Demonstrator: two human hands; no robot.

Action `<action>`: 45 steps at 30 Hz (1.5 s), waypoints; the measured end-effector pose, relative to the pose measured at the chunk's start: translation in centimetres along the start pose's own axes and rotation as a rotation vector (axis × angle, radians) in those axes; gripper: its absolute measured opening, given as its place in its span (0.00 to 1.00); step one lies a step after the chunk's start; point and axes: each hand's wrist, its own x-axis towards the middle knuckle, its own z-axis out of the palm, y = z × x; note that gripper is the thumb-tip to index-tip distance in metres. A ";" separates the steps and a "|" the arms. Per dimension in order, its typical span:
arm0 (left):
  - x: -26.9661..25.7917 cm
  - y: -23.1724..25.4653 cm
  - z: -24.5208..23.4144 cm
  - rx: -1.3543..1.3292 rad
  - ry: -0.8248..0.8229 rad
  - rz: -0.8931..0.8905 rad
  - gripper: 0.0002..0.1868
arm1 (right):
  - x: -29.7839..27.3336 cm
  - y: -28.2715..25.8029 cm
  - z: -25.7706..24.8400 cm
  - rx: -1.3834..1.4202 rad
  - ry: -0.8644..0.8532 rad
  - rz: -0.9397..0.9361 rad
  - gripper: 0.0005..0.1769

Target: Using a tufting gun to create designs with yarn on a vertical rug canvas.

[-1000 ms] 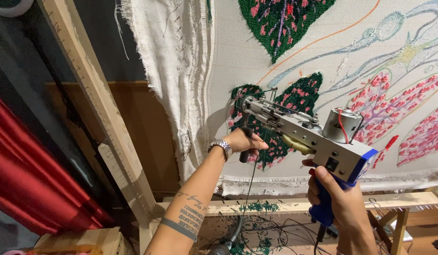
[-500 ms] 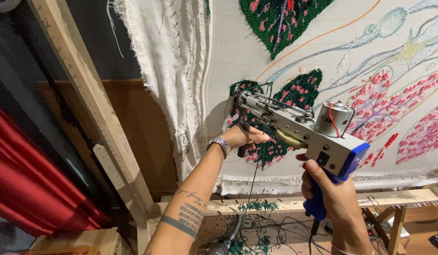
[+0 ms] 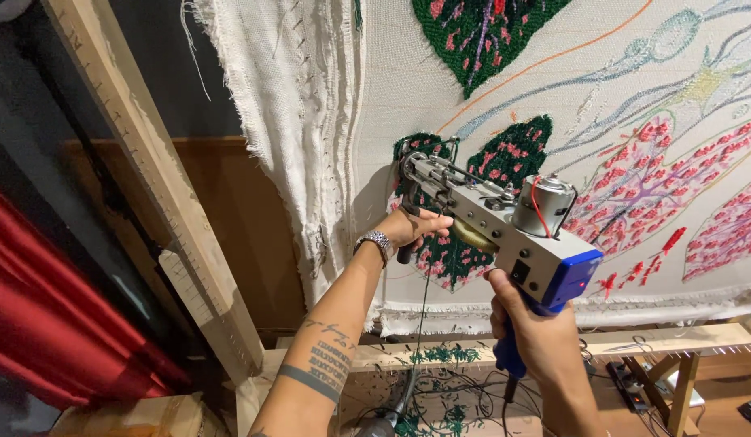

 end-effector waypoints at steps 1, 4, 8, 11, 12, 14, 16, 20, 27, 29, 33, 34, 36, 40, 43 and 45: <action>-0.1 0.3 -0.1 0.001 -0.001 0.000 0.26 | 0.0 0.1 0.2 0.000 0.001 0.000 0.13; -0.4 0.6 -0.2 0.057 0.054 -0.065 0.26 | -0.1 0.3 0.6 0.050 -0.018 -0.041 0.12; 0.6 -0.1 -0.6 0.090 0.081 -0.070 0.24 | 0.0 0.5 0.7 0.078 -0.013 -0.040 0.13; 2.6 -2.0 -1.0 0.075 0.082 -0.015 0.23 | 0.0 0.6 1.0 0.117 -0.008 -0.028 0.13; 3.4 -2.9 -1.1 0.057 0.084 0.033 0.23 | 0.0 0.7 1.0 0.134 -0.001 -0.010 0.13; 3.6 -2.8 -1.4 0.057 0.083 0.093 0.24 | 0.2 0.4 0.9 0.126 -0.003 -0.014 0.13; 2.5 -1.4 -1.3 0.055 0.074 0.149 0.26 | 0.3 0.5 0.9 0.117 0.003 -0.013 0.13; -0.2 2.5 -0.8 0.130 0.113 0.011 0.26 | 0.7 0.7 0.7 0.163 -0.004 -0.023 0.13; -0.2 3.2 -1.1 0.088 0.126 -0.017 0.24 | 1.0 0.7 0.8 0.185 -0.028 -0.063 0.14; 0.1 2.9 -1.1 0.076 0.112 0.025 0.23 | 1.2 0.9 0.5 0.192 -0.031 -0.053 0.14; -1.3 4.2 -0.3 0.058 0.138 -0.018 0.25 | 1.1 1.2 -0.9 0.233 -0.072 -0.046 0.17; -1.5 4.2 0.0 0.057 0.141 -0.019 0.25 | 0.9 1.2 -1.6 0.233 -0.074 -0.045 0.17; -1.9 4.1 0.7 -0.055 -0.029 0.009 0.28 | 0.5 1.1 -3.0 0.214 -0.098 -0.027 0.21; -2.0 3.4 1.9 -0.012 -0.110 0.031 0.28 | -0.3 0.9 -5.7 0.265 -0.167 -0.051 0.24; -2.1 3.3 2.4 -0.138 -0.277 0.076 0.26 | -0.7 1.0 -7.2 0.279 -0.142 -0.030 0.26; -3.1 4.5 2.9 -0.111 -0.255 0.090 0.24 | -1.1 0.4 -7.5 0.273 -0.126 -0.056 0.28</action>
